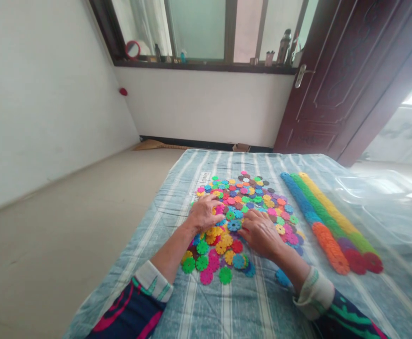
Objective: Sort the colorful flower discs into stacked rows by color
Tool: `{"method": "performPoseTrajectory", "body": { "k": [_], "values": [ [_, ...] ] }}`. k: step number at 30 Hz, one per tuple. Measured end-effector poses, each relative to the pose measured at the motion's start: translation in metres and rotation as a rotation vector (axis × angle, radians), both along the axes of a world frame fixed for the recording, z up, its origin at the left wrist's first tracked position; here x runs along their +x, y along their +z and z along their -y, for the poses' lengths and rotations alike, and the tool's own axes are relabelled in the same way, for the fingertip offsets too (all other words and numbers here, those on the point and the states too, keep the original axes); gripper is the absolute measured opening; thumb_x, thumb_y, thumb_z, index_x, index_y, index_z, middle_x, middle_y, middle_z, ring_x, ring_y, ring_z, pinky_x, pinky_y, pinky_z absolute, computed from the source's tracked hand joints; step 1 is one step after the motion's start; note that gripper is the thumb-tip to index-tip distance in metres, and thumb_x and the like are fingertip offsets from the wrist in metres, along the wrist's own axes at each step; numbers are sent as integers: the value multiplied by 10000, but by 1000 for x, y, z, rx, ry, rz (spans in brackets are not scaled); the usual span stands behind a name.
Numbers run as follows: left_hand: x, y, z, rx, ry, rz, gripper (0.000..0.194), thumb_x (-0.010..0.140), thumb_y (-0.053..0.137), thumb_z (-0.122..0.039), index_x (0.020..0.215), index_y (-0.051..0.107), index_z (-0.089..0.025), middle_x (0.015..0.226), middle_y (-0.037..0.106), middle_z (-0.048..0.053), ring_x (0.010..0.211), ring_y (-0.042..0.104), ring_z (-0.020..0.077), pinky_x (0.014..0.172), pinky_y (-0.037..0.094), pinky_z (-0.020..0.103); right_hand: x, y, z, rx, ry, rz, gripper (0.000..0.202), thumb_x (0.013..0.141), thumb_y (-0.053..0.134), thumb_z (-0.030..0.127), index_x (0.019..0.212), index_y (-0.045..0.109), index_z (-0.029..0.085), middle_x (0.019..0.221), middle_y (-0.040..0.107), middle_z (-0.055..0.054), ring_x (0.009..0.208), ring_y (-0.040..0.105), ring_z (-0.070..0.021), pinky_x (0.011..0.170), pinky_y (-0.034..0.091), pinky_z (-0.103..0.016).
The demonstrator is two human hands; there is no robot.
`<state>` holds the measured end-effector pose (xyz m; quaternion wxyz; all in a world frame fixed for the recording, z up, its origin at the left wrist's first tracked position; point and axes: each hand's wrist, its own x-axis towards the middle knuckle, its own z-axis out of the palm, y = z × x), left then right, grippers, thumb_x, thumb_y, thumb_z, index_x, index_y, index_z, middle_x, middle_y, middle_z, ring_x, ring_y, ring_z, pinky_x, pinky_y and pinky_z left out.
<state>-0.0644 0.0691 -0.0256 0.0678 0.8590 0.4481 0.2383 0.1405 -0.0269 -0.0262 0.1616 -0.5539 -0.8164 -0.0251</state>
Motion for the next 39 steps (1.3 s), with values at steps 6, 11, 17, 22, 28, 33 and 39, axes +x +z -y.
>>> {"method": "performPoseTrajectory", "body": {
  "k": [6,11,17,22,28,33,39],
  "values": [
    [1,0,-2,17,30,-82,165,727,599,-171,837,717,-204,1011,711,62,1003,633,215,958,478,343,-10,0,4,50,120,-86,121,866,627,316,916,676,216,988,623,-63,1022,525,-220,858,408,-339],
    [-3,1,-2,59,67,-72,232,732,524,-99,851,701,-190,980,709,74,983,628,224,945,485,376,-22,1,5,42,225,-65,201,875,610,413,868,675,223,974,626,-52,1040,512,-224,894,402,-360],
    [4,11,10,31,97,-150,132,746,610,-280,753,719,-205,1147,659,87,1122,554,277,990,439,421,-11,-6,0,78,6,-43,198,882,592,299,724,651,193,880,614,-64,984,529,-225,835,406,-342],
    [9,19,16,-54,63,-239,146,657,706,-344,700,698,-205,1181,648,101,1131,547,315,967,434,457,5,-9,-7,140,-84,-149,171,890,510,155,851,672,194,940,638,-77,956,543,-209,840,402,-326],
    [8,21,12,-82,47,-213,142,598,700,-297,558,599,-206,1159,672,72,1101,580,287,954,441,406,26,-8,-17,120,-201,-237,218,894,476,166,872,692,187,937,654,-77,913,558,-199,827,408,-319],
    [7,21,7,-84,45,-174,165,578,684,-329,530,575,-216,1147,684,90,1131,577,317,979,424,437,15,-2,-13,51,-174,-119,208,882,568,358,826,685,195,960,628,-79,995,522,-226,849,402,-344],
    [6,24,-2,-89,27,-166,222,562,665,-382,507,525,-219,1052,710,116,1066,608,355,922,443,474,5,4,-11,-5,-180,2,302,858,596,442,903,677,154,1063,594,-126,1109,462,-290,894,389,-418]
  ]
}}
